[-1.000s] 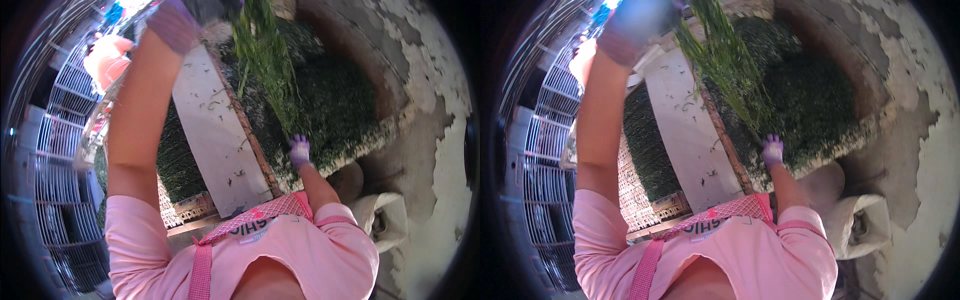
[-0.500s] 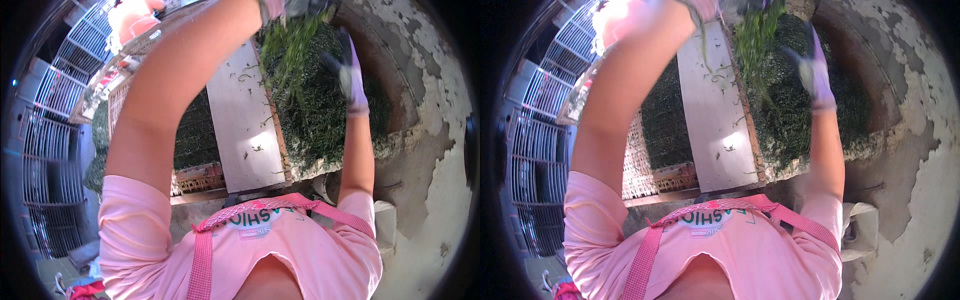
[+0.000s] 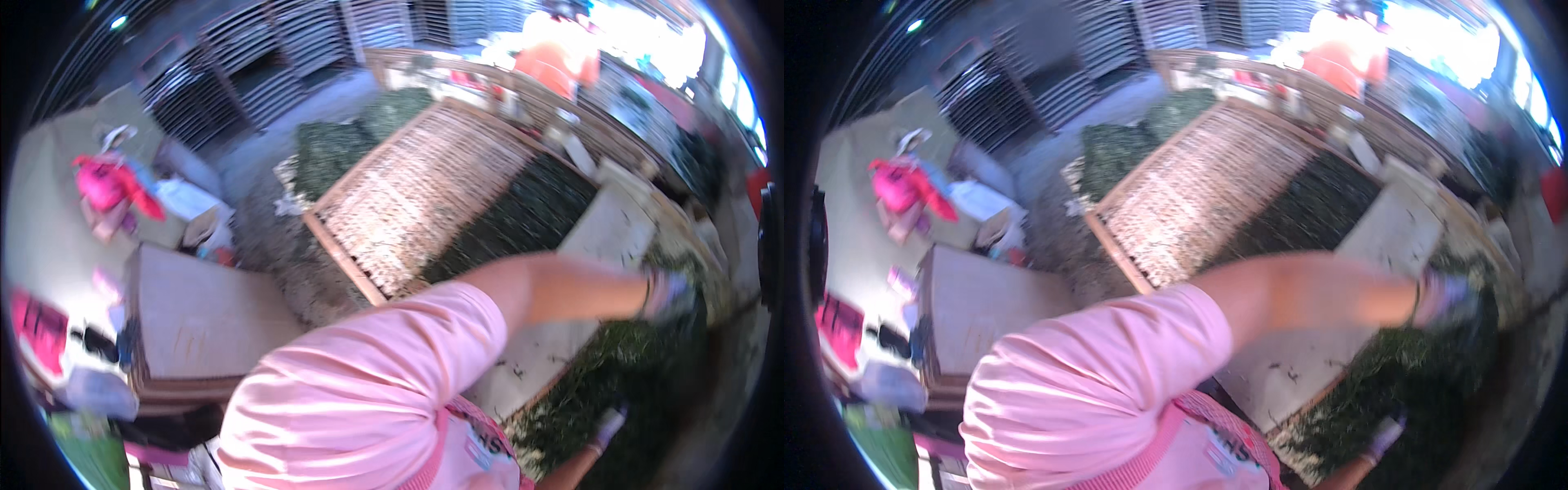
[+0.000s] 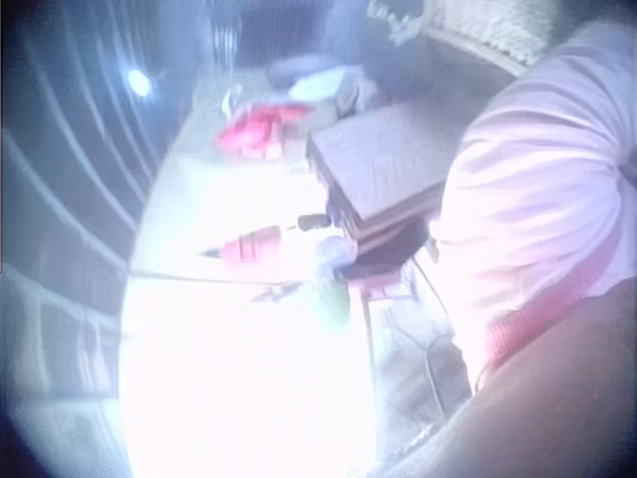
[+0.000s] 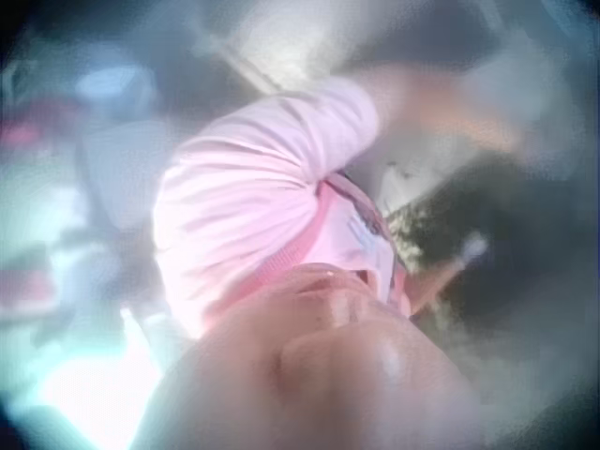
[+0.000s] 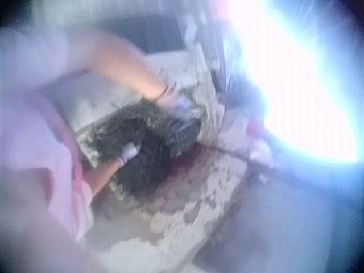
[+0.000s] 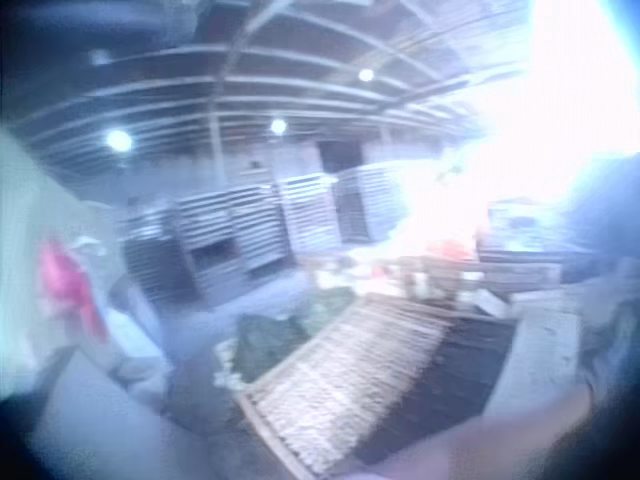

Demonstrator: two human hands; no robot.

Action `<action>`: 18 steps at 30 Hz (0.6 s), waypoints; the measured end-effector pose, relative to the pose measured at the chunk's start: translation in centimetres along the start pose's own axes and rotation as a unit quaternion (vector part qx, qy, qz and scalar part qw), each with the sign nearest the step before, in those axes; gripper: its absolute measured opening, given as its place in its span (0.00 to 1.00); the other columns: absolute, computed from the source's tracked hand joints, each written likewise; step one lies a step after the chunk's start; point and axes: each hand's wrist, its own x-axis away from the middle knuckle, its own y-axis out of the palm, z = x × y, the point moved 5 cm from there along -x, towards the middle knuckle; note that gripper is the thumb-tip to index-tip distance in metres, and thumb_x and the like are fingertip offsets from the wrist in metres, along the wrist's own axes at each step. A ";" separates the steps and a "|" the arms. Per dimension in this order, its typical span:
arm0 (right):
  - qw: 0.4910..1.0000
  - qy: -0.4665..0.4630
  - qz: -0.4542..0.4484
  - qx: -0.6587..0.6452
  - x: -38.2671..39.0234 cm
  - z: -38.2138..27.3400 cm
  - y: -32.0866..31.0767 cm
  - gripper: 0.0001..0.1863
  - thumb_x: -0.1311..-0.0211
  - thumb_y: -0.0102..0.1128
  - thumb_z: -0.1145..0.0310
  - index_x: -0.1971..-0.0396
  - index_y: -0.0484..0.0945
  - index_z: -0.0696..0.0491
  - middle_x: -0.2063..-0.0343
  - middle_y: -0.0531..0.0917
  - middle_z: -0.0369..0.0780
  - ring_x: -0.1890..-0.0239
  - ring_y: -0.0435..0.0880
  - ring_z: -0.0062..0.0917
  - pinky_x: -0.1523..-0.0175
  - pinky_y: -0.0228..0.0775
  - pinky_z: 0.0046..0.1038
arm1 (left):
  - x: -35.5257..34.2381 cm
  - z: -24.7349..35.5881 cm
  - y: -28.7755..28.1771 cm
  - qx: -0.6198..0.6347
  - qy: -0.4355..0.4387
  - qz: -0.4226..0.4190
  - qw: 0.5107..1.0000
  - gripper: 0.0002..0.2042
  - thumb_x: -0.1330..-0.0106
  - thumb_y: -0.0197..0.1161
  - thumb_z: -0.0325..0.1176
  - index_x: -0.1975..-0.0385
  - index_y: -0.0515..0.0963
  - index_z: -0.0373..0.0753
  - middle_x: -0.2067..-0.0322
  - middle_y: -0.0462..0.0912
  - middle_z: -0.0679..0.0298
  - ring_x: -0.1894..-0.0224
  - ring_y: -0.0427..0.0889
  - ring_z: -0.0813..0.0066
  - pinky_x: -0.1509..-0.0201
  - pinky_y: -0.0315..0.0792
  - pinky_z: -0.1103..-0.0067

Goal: The person repeatedly scoops dried green leaves from a pile and spreads them evenly across a large woven drying rack. They use both hands to lift, distribute, and flatten the leaves, occasionally adjusting the pile and the rack. The process is continuous and repetitive throughout the clip.

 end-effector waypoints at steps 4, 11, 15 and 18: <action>0.998 0.020 0.000 -0.065 0.5 -19.0 12.3 0.17 0.32 0.46 0.71 0.47 0.74 0.60 0.50 0.79 0.41 0.51 0.75 0.25 0.42 0.65 0.28 | 0.7 -2.3 8.5 0.160 -0.017 0.154 0.975 0.10 0.42 0.60 0.35 0.64 0.81 0.41 0.62 0.83 0.54 0.60 0.82 0.58 0.60 0.74 0.69; 0.993 -0.110 0.044 0.023 3.4 -21.7 12.2 0.28 0.33 0.48 0.66 0.35 0.59 0.61 0.39 0.69 0.44 0.38 0.67 0.32 0.33 0.56 0.33 | -6.1 -1.8 13.0 -0.426 -0.009 0.153 0.891 0.11 0.38 0.55 0.40 0.61 0.81 0.46 0.60 0.82 0.65 0.56 0.79 0.65 0.60 0.71 0.65; 0.994 -0.014 0.040 -0.101 -0.4 -7.1 6.8 0.27 0.31 0.44 0.61 0.37 0.63 0.60 0.42 0.71 0.44 0.42 0.70 0.32 0.34 0.56 0.33 | -9.3 -1.9 7.2 -0.439 -0.108 -0.121 0.884 0.17 0.37 0.52 0.42 0.51 0.80 0.50 0.53 0.80 0.64 0.51 0.77 0.66 0.58 0.72 0.65; 0.990 0.088 0.100 -0.034 2.5 1.2 5.3 0.26 0.31 0.41 0.58 0.38 0.67 0.58 0.44 0.74 0.43 0.46 0.72 0.31 0.36 0.59 0.31 | -10.1 -3.6 4.2 -0.554 -0.061 -0.039 0.829 0.17 0.37 0.52 0.42 0.51 0.80 0.51 0.53 0.81 0.66 0.51 0.78 0.69 0.59 0.72 0.67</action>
